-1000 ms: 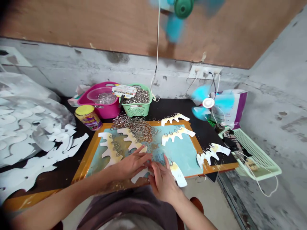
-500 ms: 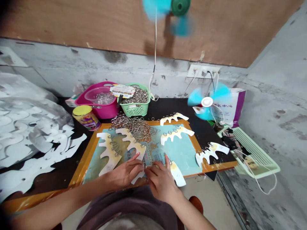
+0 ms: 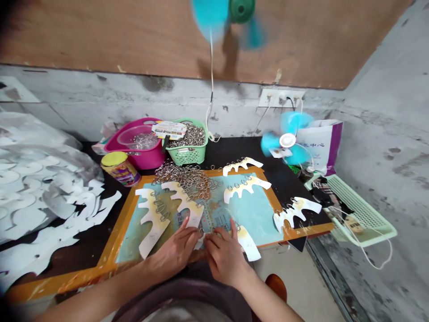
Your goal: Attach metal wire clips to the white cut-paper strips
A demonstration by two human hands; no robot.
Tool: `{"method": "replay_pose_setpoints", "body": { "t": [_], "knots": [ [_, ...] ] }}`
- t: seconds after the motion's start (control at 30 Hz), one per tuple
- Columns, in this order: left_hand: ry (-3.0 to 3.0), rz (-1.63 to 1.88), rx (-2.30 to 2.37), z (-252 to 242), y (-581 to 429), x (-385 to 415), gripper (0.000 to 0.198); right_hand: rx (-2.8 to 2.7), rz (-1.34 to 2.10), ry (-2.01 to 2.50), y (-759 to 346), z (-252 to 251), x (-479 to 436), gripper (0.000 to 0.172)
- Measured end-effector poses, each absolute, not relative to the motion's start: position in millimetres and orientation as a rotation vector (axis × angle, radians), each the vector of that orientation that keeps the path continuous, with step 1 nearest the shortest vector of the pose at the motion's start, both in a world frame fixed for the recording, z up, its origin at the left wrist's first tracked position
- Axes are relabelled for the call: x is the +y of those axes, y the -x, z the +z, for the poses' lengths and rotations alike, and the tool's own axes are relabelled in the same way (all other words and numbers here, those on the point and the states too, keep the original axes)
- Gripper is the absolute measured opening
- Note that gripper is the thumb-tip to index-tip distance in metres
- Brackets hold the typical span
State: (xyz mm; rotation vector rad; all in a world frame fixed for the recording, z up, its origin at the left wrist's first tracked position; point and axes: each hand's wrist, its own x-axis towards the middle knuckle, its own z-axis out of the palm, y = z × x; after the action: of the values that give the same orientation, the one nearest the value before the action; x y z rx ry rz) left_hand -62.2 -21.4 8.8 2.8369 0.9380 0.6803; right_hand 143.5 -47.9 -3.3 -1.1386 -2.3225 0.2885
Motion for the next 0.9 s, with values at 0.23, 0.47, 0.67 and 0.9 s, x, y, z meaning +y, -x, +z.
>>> {"method": "replay_pose_setpoints", "body": {
  "t": [0.23,0.47,0.67,0.9],
  "knots": [
    [-2.936,0.667,1.122,-11,59,-56,0.042,-2.349,0.371,1.233,-137,7,-40,0.031],
    [-2.909,0.760,1.228,-24,54,-62,0.035,-2.461,0.217,1.325,-125,7,-33,0.046],
    [-2.890,0.781,1.251,-27,52,-64,0.036,-2.423,0.127,1.346,-122,-5,-35,0.042],
    [-2.835,0.713,1.309,-22,52,-63,0.043,-2.343,0.221,1.270,-127,-10,-38,0.042]
  ]
}}
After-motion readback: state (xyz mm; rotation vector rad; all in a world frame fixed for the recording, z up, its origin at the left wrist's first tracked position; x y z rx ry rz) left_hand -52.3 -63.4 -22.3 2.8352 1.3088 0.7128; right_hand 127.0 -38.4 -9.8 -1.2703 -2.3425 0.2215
